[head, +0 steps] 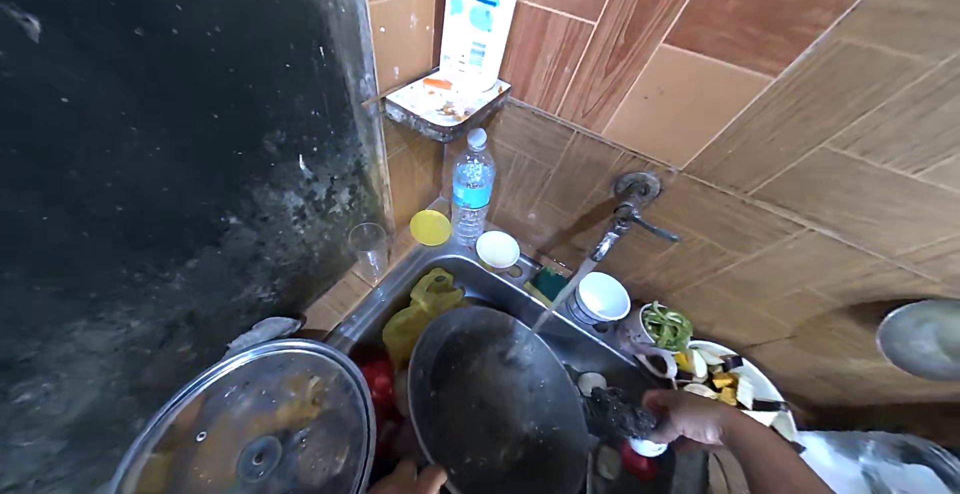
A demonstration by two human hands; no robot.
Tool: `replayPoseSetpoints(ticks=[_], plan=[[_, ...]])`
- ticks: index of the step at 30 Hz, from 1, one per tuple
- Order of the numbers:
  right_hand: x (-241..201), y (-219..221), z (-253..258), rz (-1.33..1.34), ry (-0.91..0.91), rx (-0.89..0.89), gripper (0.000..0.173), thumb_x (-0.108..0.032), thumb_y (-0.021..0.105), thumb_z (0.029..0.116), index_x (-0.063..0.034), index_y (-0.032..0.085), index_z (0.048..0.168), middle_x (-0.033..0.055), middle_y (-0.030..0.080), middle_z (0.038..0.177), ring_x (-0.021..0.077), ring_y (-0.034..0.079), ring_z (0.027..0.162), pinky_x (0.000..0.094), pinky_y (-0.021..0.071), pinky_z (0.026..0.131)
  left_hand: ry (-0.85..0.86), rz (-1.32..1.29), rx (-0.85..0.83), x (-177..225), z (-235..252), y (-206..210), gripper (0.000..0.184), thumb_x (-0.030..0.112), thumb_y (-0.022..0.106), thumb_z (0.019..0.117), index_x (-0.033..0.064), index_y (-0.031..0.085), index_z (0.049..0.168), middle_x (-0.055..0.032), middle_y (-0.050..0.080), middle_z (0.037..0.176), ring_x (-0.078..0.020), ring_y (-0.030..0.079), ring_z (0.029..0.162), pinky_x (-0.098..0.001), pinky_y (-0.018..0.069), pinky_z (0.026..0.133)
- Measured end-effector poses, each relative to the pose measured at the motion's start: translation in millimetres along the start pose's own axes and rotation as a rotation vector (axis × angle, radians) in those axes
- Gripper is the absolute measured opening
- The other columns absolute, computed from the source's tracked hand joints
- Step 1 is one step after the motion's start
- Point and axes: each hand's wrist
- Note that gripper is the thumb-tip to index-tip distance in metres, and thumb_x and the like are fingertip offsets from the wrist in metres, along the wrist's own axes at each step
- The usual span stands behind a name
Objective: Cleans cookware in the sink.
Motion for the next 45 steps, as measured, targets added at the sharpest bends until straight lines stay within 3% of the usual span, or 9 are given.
replayPoseSetpoints(ticks=[6, 10, 12, 19, 23, 28, 35, 40, 45], plan=[[26.2, 9.5, -7.8, 0.446, -0.002, 0.09, 0.041, -0.013, 0.066, 0.1009, 0.0002, 0.051, 0.137, 0.0161, 0.067, 0.115, 0.0242, 0.069, 0.098, 0.0418, 0.0584, 0.086, 0.225, 0.041, 0.43, 15.3, 14.2, -15.5, 0.04, 0.022, 0.071, 0.0946, -0.0032, 0.065, 0.125, -0.0212, 0.072, 0.111, -0.0347, 0.074, 0.096, -0.0463, 0.0615, 0.083], [-6.3, 20.2, -26.4, 0.38, -0.077, 0.225, 0.048, -0.02, 0.073, 0.0966, -0.0009, 0.055, 0.136, 0.0123, 0.066, 0.112, 0.0164, 0.064, 0.09, 0.0341, 0.0546, 0.079, 0.389, 0.021, 0.8, -15.0, 50.7, 9.3, 0.039, 0.04, 0.073, 0.0874, 0.013, 0.072, 0.116, -0.0085, 0.073, 0.099, -0.0188, 0.072, 0.089, -0.0325, 0.0605, 0.077], [-38.7, 29.6, -40.2, 0.293, -0.148, 0.238, 0.049, -0.026, 0.075, 0.095, 0.0029, 0.059, 0.131, 0.0168, 0.066, 0.116, 0.0228, 0.064, 0.1, 0.0417, 0.0537, 0.09, 0.443, -0.288, 0.774, -24.7, 64.0, 17.4, 0.032, 0.037, 0.076, 0.0914, 0.0139, 0.074, 0.114, -0.0063, 0.07, 0.107, -0.0106, 0.066, 0.102, -0.0256, 0.0569, 0.09], [-152.9, 111.5, -23.0, -0.51, -0.09, -0.154, 0.077, -0.067, 0.054, 0.0979, 0.0032, 0.066, 0.128, 0.0293, 0.066, 0.124, 0.0448, 0.064, 0.116, 0.0648, 0.046, 0.102, 0.56, -0.488, 0.685, -19.7, 80.3, 3.3, 0.016, 0.018, 0.073, 0.0945, 0.0052, 0.069, 0.103, -0.0015, 0.072, 0.085, -0.0016, 0.068, 0.077, -0.0171, 0.0583, 0.075], [-155.6, 140.7, 68.7, -0.348, -0.184, 0.09, 0.079, -0.05, 0.064, 0.0992, -0.0119, 0.033, 0.162, 0.027, 0.038, 0.16, 0.0452, 0.041, 0.146, 0.0612, 0.0355, 0.118, 0.565, -0.448, 0.68, -19.2, 81.0, -5.7, 0.008, 0.012, 0.071, 0.0919, 0.005, 0.07, 0.097, -0.003, 0.074, 0.089, -0.0015, 0.07, 0.084, -0.016, 0.0579, 0.08], [-157.7, 187.1, 107.1, -0.336, -0.312, 0.19, 0.05, -0.017, 0.055, 0.1044, 0.0005, 0.046, 0.15, 0.0256, 0.052, 0.148, 0.0399, 0.052, 0.138, 0.0527, 0.0417, 0.116, 0.553, -0.461, 0.645, -12.0, 77.6, -7.5, 0.006, 0.007, 0.071, 0.0901, 0.0027, 0.071, 0.095, -0.006, 0.074, 0.089, -0.0044, 0.07, 0.084, -0.0176, 0.0585, 0.081], [-122.4, 96.6, 42.8, -0.706, 0.188, 0.179, 0.077, -0.043, 0.071, 0.094, -0.0072, 0.042, 0.156, 0.0298, 0.043, 0.155, 0.0513, 0.038, 0.143, 0.0716, 0.0344, 0.11, 0.569, -0.495, 0.637, -17.6, 82.5, -7.7, 0.008, 0.008, 0.071, 0.0893, 0.0036, 0.069, 0.096, -0.0041, 0.074, 0.087, -0.0023, 0.07, 0.08, -0.0164, 0.0585, 0.077], [-95.7, 154.4, 45.8, -0.73, -0.443, -0.012, 0.062, -0.05, 0.041, 0.1089, -0.0316, 0.023, 0.166, 0.0124, 0.015, 0.173, 0.0385, 0.008, 0.16, 0.0698, 0.0068, 0.123, 0.525, -0.538, 0.677, -20.4, 85.2, -6.4, 0.008, 0.01, 0.071, 0.0881, 0.0033, 0.068, 0.091, -0.0043, 0.072, 0.083, -0.0023, 0.069, 0.078, -0.0167, 0.0577, 0.073], [-96.5, 159.3, 121.0, -0.792, -0.241, 0.282, 0.055, -0.016, 0.047, 0.1065, -0.0058, 0.037, 0.159, 0.0268, 0.025, 0.167, 0.0457, 0.014, 0.157, 0.0647, 0.0075, 0.126, 0.342, -0.587, 0.767, -20.0, 83.1, -13.6, 0.007, 0.005, 0.072, 0.0841, 0.0016, 0.067, 0.088, -0.0033, 0.071, 0.082, -0.0007, 0.067, 0.077, -0.0162, 0.0569, 0.072]])
Point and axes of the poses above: each hand's wrist, its own z-axis towards the middle knuckle, its own y-axis out of the palm, x = y × z
